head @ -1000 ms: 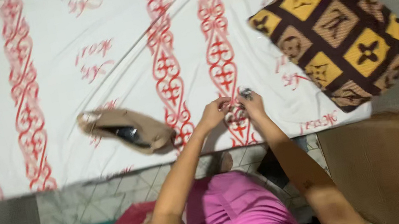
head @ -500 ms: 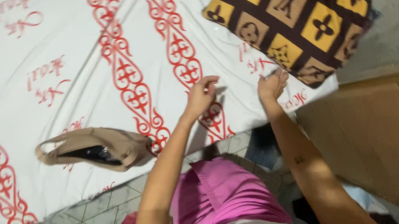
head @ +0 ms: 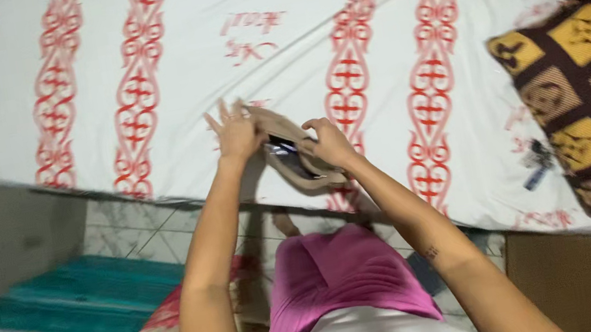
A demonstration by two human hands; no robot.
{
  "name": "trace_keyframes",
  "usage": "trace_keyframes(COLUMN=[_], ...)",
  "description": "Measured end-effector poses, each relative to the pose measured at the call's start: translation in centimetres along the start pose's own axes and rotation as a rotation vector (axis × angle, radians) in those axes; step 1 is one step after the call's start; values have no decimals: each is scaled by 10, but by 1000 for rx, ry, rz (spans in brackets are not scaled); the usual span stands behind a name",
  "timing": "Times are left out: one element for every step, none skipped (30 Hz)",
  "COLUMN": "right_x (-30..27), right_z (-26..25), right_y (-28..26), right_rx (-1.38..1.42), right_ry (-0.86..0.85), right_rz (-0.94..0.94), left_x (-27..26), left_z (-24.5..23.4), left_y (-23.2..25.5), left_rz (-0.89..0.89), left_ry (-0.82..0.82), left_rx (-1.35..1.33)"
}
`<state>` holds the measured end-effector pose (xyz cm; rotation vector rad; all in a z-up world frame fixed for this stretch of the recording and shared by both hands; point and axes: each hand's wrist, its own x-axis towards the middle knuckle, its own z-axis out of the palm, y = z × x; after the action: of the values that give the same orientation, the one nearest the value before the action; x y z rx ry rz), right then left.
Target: The person opens a beige handbag on the bed and places items into it, including a wallet, keys, and a small pouch. They then gather cosmetic bottles and containers from the vanity and place them into the bag, opening a drawer to retrieve more items.
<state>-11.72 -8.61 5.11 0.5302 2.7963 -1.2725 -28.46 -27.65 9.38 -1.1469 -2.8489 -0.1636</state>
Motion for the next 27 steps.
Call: trace_keyframes(right_x=[5, 9, 13, 14, 23, 29, 32, 41, 45, 50, 59, 72, 87, 96, 105, 114, 117, 121, 132, 143, 157, 172, 182, 194, 203, 210, 217], right_z=[9, 20, 31, 40, 46, 52, 56, 59, 60, 65, 71, 77, 84, 93, 102, 109, 113, 116, 122, 123, 124, 126, 131, 138, 147, 155, 164], right_y=[-17, -31, -43, -51, -58, -63, -62, -60, -56, -53, -51, -50, -51, -53, -57, -60, -59, -60, -66, -72, -80, -90, -98, -109, -121, -129, -138], right_rx=[-67, -136, -244, -353, -467, -570, -679, -696, -714, -733, -767, -802, -836, -850, -867, -885, -1012, -1132, -1238, -1223, -1207, -1190, -1204, -1217, -1228, -1243, -1256], right_ry=[-71, -140, -191, -239, -280, -360, -450, -438, -439, -440, -472, -503, -528, -558, -585, -613, -562, -503, -419, -433, -443, -453, -470, -487, -500, -532, -559], right_rz=[19, 37, 26, 15, -10, 11, 35, 17, -4, -25, -28, -31, -41, -71, -101, -131, -264, -401, -541, -557, -573, -588, -581, -574, -563, -571, -581], left_x=[-3, -7, -8, -9, -8, -9, -16, -23, -33, -40, -45, -50, -52, -55, -58, -58, -63, -74, -82, -93, -102, -109, -120, -130, -139, -146, -151], left_z=[12, 25, 40, 52, 58, 62, 64, 65, 64, 63, 64, 65, 65, 67, 71, 75, 81, 86, 89, 89, 86, 81, 76, 71, 64, 56, 48], left_y=[-17, -30, -36, -42, -49, -54, -57, -59, -61, -62, -61, -62, -65, -68, -71, -81, -89, -94, -105, -114, -123, -132, -132, -131, -130, -128, -131], left_rz=[-18, -38, -92, -145, -120, -94, -105, -115, -136, -174, -211, -248, -305, -362, -418, -479, -541, -603, -634, -665, -694, -725, -759, -793, -848, -903, -956], left_ry=[-195, -389, -348, -305, -230, -156, -167, -178, -194, -182, -171, -161, -164, -168, -172, -113, -65, -19, 15, 49, 85, 92, 89, 86, 32, -22, -70], left_rx=[-135, -273, -342, -409, -398, -385, -394, -404, -419, -408, -399, -390, -338, -286, -235, -204, -177, -148, -123, -98, -69, -49, -37, -25, -60, -97, -130])
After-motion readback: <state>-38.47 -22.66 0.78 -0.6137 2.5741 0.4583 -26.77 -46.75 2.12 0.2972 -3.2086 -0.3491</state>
